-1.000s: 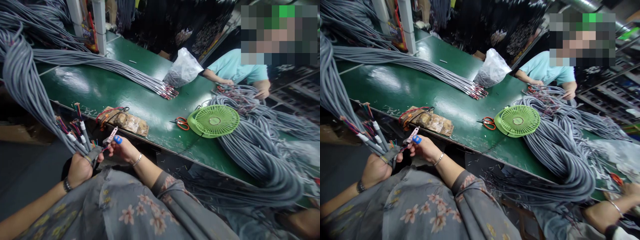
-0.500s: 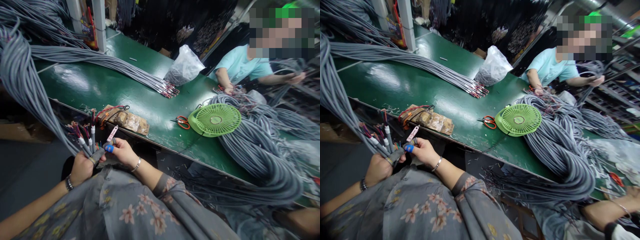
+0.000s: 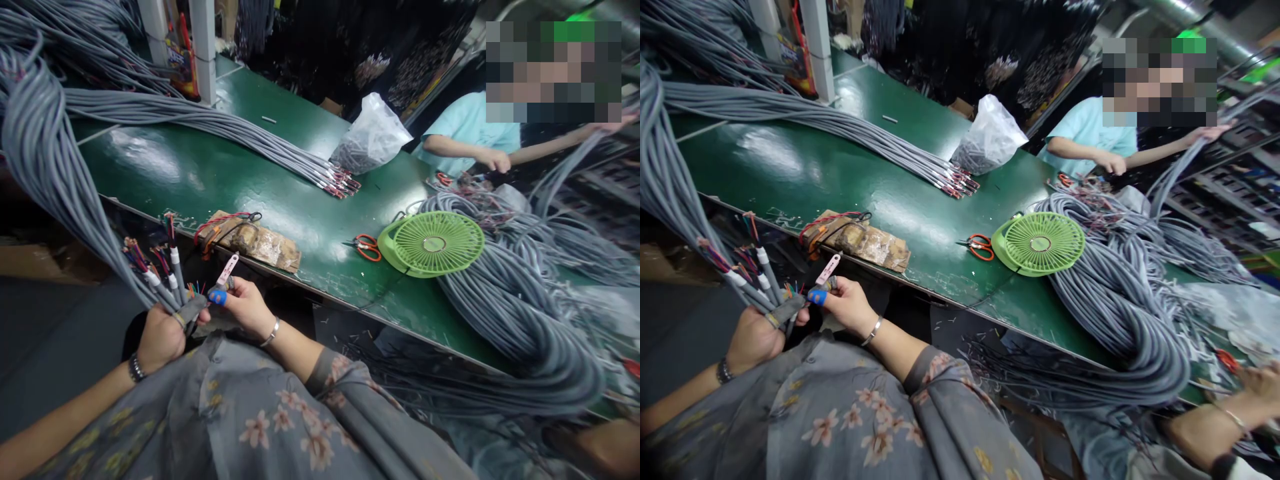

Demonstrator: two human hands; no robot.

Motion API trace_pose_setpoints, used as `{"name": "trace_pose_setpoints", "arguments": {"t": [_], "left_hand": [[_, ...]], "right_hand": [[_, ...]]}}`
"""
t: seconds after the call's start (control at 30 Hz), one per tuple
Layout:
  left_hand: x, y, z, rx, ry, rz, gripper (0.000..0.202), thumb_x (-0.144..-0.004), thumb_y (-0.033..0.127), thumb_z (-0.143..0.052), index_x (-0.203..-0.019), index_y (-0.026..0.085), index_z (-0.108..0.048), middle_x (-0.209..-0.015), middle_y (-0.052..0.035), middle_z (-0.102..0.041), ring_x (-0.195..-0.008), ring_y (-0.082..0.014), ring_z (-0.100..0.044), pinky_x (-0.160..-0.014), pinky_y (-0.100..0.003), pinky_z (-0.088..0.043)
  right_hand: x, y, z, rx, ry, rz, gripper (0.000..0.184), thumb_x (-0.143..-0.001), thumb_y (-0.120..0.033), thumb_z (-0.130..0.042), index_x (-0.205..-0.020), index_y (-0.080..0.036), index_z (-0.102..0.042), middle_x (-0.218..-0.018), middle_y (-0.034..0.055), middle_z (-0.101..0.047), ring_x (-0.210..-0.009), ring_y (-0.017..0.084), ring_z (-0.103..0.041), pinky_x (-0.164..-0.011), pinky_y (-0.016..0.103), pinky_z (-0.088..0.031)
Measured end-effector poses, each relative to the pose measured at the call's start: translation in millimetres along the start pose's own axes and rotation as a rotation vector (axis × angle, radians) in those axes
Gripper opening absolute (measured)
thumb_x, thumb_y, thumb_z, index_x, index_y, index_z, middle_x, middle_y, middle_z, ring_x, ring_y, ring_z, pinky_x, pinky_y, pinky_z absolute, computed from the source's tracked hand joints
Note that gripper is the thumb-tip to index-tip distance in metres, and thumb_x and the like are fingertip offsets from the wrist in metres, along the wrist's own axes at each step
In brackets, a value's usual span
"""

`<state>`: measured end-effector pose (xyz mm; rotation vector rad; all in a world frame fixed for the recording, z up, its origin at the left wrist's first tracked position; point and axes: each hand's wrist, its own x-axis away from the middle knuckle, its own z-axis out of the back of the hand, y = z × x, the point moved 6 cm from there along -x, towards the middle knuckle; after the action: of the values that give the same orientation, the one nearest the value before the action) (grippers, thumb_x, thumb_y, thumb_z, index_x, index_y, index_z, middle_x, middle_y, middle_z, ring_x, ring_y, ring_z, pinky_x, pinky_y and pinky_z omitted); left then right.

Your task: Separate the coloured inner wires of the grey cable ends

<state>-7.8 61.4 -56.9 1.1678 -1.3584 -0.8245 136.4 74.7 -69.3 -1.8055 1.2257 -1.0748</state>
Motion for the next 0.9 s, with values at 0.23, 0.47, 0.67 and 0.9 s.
{"name": "trace_pose_setpoints", "arguments": {"t": [0.23, 0.47, 0.67, 0.9], "left_hand": [[3.3, 8.1, -4.8, 0.045, -0.074, 0.0, 0.023, -0.052, 0.035, -0.088, -0.048, 0.022, -0.069, -0.044, 0.001, -0.064, -0.043, -0.0141, -0.054, -0.046, -0.027, -0.047], [7.3, 8.2, -14.8, -0.043, -0.15, 0.047, 0.023, -0.056, 0.04, -0.085, -0.047, 0.023, -0.071, -0.046, -0.0014, -0.067, -0.046, -0.0157, -0.058, -0.047, -0.027, -0.048], [4.1, 7.2, -21.5, -0.002, -0.084, 0.146, 0.022, -0.046, 0.038, -0.086, -0.046, 0.022, -0.071, -0.045, -0.0015, -0.069, -0.046, -0.0146, -0.059, -0.049, -0.025, -0.049], [3.9, 9.0, -23.4, 0.001, -0.057, 0.163, 0.024, -0.043, 0.039, -0.087, -0.044, 0.021, -0.07, -0.044, -0.0022, -0.068, -0.045, -0.0148, -0.058, -0.048, -0.026, -0.049]], "right_hand": [[-8.9, 9.7, 21.0, -0.172, -0.028, -0.109, 0.057, -0.063, -0.069, -0.088, -0.077, -0.018, -0.064, -0.061, -0.0035, -0.061, -0.054, 0.01, -0.05, -0.053, 0.024, -0.046], [-22.7, -7.1, 14.2, -0.024, 0.062, 0.001, 0.062, -0.067, -0.079, -0.077, -0.072, -0.019, -0.064, -0.058, -0.0033, -0.058, -0.052, 0.009, -0.044, -0.051, 0.025, -0.039], [-22.6, -10.6, 19.8, 0.062, 0.228, 0.169, 0.069, -0.06, -0.09, -0.07, -0.066, -0.022, -0.056, -0.054, -0.0033, -0.053, -0.051, 0.011, -0.041, -0.054, 0.027, -0.038], [-27.2, -3.5, 19.5, 0.012, 0.222, 0.168, 0.064, -0.07, -0.085, -0.071, -0.068, -0.022, -0.058, -0.059, -0.0016, -0.054, -0.057, 0.014, -0.046, -0.058, 0.028, -0.041]]}}
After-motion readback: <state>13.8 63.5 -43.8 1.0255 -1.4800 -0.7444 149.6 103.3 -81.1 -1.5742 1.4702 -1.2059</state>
